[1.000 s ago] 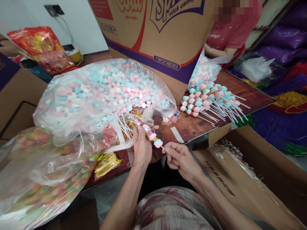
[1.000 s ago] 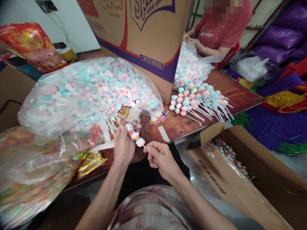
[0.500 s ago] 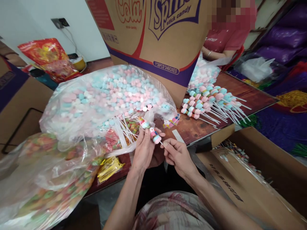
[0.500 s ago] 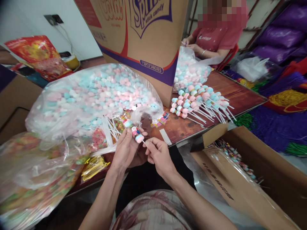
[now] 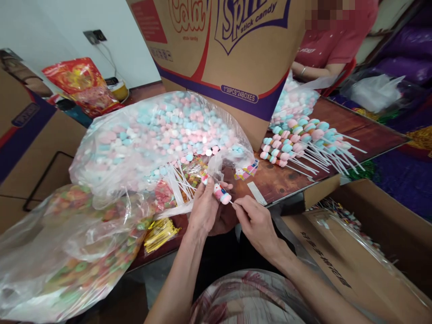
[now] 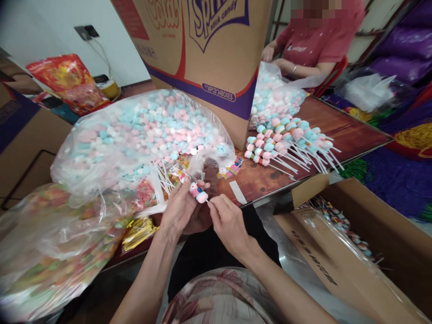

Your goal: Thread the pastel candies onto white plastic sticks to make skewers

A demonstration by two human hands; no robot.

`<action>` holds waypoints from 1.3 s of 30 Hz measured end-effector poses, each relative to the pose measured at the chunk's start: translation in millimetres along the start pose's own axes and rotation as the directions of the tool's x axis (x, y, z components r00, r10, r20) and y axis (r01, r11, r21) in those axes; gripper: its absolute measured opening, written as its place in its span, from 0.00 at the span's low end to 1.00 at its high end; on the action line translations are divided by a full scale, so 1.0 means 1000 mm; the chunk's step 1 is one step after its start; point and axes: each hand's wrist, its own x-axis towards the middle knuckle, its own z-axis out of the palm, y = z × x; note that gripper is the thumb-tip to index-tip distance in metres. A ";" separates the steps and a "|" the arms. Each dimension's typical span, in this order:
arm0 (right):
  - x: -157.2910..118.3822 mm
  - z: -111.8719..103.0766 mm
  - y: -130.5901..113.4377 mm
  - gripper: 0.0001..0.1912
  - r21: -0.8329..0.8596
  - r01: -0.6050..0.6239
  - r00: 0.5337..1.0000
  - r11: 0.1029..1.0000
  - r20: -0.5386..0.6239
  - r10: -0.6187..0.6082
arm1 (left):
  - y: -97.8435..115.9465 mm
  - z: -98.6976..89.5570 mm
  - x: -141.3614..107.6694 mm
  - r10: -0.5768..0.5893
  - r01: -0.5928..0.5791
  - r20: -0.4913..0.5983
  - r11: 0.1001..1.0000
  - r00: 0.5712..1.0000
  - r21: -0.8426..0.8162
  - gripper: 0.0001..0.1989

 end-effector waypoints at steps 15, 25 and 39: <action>-0.001 0.016 -0.002 0.12 -0.022 0.064 0.994 0.998 0.093 -0.062 | 0.004 -0.001 0.001 0.002 -0.004 -0.033 0.999 0.999 -0.051 0.13; 0.013 0.026 -0.006 0.09 0.298 -0.070 0.997 0.952 -0.022 0.080 | 0.008 0.000 0.001 -0.051 0.052 0.009 0.995 0.999 -0.081 0.14; 0.016 0.041 -0.009 0.17 0.367 -0.140 0.989 0.919 0.101 0.110 | 0.014 -0.001 -0.010 0.079 -0.096 -0.115 0.985 0.990 -0.141 0.18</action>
